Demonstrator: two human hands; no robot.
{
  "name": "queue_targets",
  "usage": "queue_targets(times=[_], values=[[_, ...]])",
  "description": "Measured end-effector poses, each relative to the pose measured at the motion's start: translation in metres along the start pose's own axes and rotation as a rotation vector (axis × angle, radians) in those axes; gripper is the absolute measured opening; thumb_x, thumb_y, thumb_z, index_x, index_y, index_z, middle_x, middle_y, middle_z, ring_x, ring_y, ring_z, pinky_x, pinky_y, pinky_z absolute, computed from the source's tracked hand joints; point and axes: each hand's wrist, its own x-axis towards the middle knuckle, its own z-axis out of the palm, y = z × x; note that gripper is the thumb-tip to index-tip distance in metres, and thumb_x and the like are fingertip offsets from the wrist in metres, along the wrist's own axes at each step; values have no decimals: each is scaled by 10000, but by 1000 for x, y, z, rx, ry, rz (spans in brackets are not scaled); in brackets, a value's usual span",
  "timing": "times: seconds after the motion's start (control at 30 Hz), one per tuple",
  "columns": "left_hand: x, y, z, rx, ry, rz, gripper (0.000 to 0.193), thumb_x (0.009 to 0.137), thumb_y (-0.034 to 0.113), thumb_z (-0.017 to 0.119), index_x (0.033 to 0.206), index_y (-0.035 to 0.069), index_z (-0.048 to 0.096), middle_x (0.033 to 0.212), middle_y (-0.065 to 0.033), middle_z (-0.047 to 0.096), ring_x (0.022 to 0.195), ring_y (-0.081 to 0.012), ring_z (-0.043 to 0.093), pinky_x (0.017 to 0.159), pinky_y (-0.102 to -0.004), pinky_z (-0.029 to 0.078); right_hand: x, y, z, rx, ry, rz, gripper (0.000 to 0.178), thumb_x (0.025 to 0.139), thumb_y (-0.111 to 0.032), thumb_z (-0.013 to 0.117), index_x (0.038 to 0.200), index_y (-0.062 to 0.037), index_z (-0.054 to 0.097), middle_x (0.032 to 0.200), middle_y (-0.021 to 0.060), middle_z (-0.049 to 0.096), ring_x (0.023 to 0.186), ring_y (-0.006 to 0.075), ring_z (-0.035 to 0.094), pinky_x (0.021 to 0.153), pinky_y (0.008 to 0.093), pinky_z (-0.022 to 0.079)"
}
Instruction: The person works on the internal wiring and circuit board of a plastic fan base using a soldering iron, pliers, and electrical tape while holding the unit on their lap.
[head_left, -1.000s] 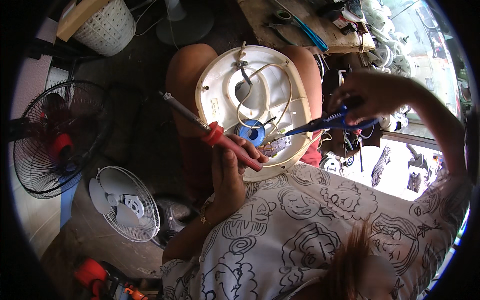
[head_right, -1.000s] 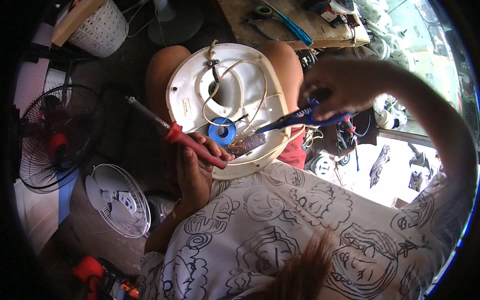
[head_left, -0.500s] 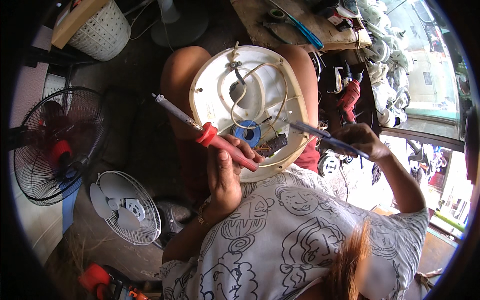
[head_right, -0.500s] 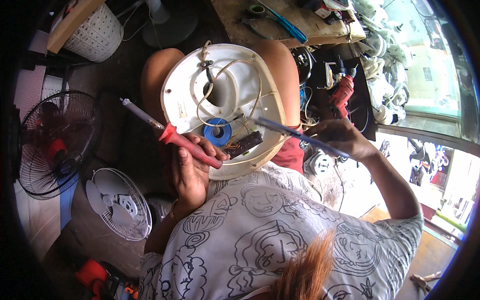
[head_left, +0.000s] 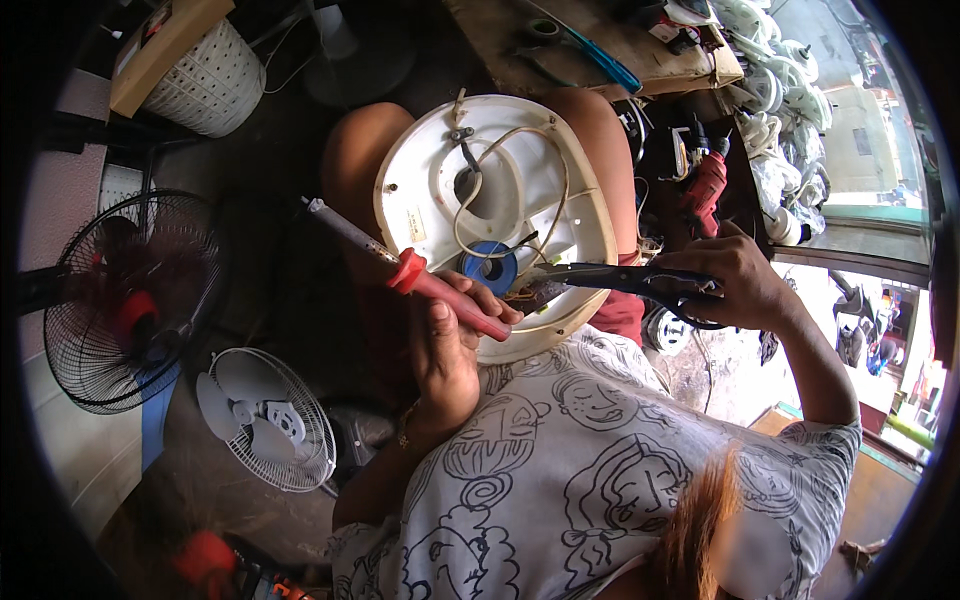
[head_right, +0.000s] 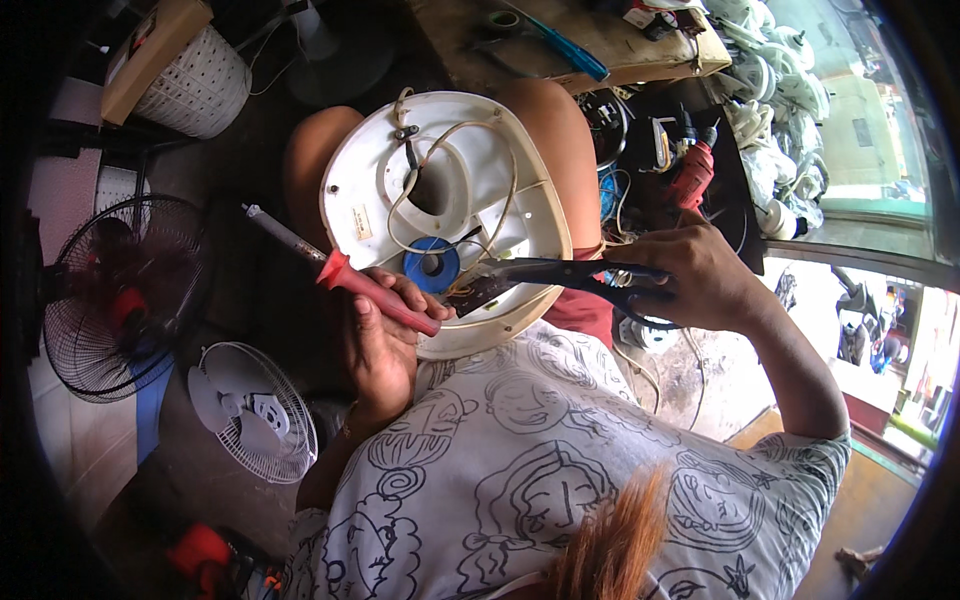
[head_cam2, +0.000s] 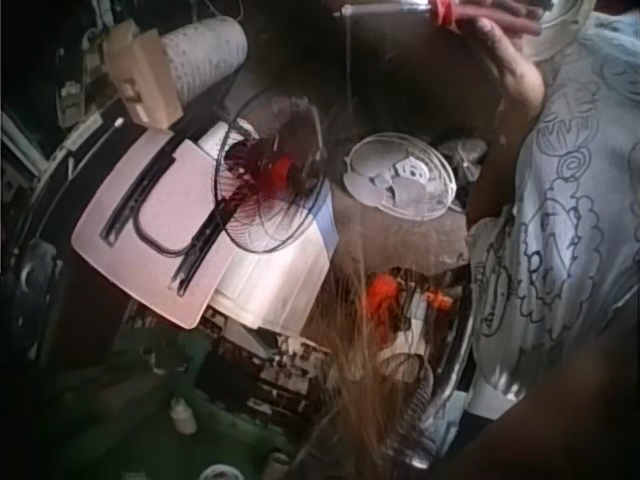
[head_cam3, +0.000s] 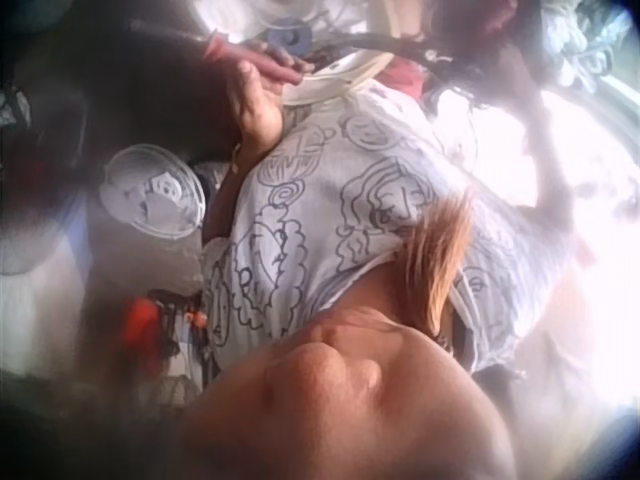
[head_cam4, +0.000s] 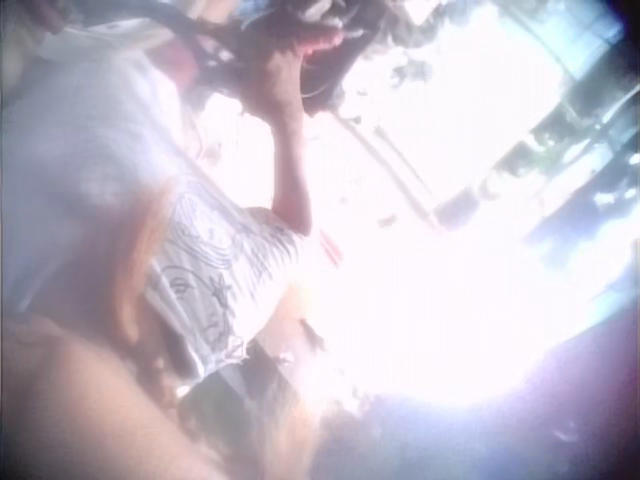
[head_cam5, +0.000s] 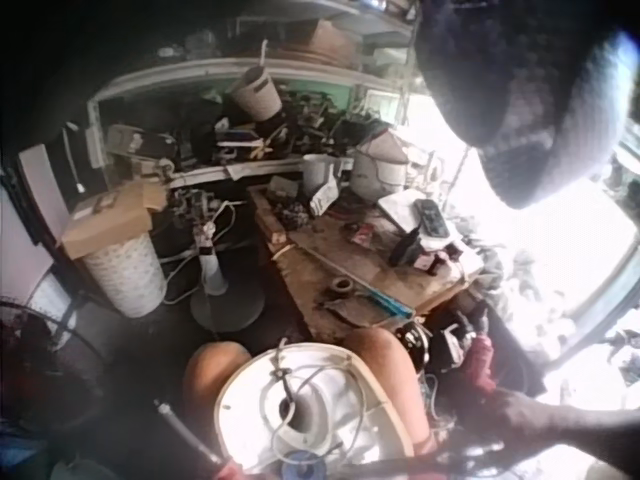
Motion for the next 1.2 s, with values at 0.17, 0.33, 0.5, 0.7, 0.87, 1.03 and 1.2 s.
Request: queue_targets(times=[0.17, 0.33, 0.5, 0.7, 0.87, 1.03, 1.2], values=[[0, 1, -2, 16, -32, 7, 402, 1124, 415, 374, 1278, 45, 411, 1038, -134, 543, 934, -239, 621, 924, -445, 545, 5, -7, -15, -13, -39, -9, 475, 688, -120, 847, 1155, -120, 761, 907, 52, 779, 799, 244, 736, 741, 384, 464], [-1, 2, 2, 10, -3, -4, 405, 1123, 419, 378, 1274, 45, 413, 1034, -135, 546, 924, -252, 636, 920, -443, 543, 21, -24, -37, -109, -172, -48, 457, 733, -95, 823, 1184, -94, 752, 853, 86, 758, 803, 283, 740, 722, 421, 564], [1, 2, 1, 55, 0, 16, 404, 1122, 421, 380, 1263, 45, 420, 1016, -133, 553, 914, -260, 648, 900, -428, 541, 33, -41, -52, -120, -266, -15, 464, 750, -81, 814, 1208, -113, 748, 831, 90, 747, 788, 293, 728, 732, 435, 541], [2, 3, 2, 84, 1, 24, 414, 1120, 432, 378, 1255, 43, 423, 1011, -134, 554, 910, -259, 647, 892, -420, 540, 36, -38, -53, -152, -298, -16, 486, 750, -74, 815, 1228, -114, 737, 828, 109, 739, 798, 304, 726, 715, 431, 545], [0, 4, 4, 63, 17, 21, 422, 1125, 432, 360, 1264, 37, 419, 1007, -134, 545, 916, -254, 637, 887, -422, 544, 3, -8, -6, 217, -221, 252, 446, 783, -32, 746, 1226, -81, 720, 844, 141, 724, 736, 261, 721, 723, 405, 558], [1, 1, 0, 39, 11, 4, 420, 1128, 425, 349, 1270, 36, 416, 1011, -133, 540, 916, -245, 621, 894, -429, 544, -56, 41, 70, 1288, 115, 372, 708, 803, -355, 878, 1339, 7, 590, 941, 24, 677, 734, 92, 602, 637, 256, 492], [0, 5, 1, 57, -24, -20, 409, 1130, 422, 347, 1265, 42, 415, 1019, -134, 540, 927, -236, 597, 905, -441, 540, -59, 57, 54, 896, 502, 349, 802, 811, -356, 873, 1411, 55, 535, 1043, 59, 680, 844, 83, 623, 725, 241, 512]])
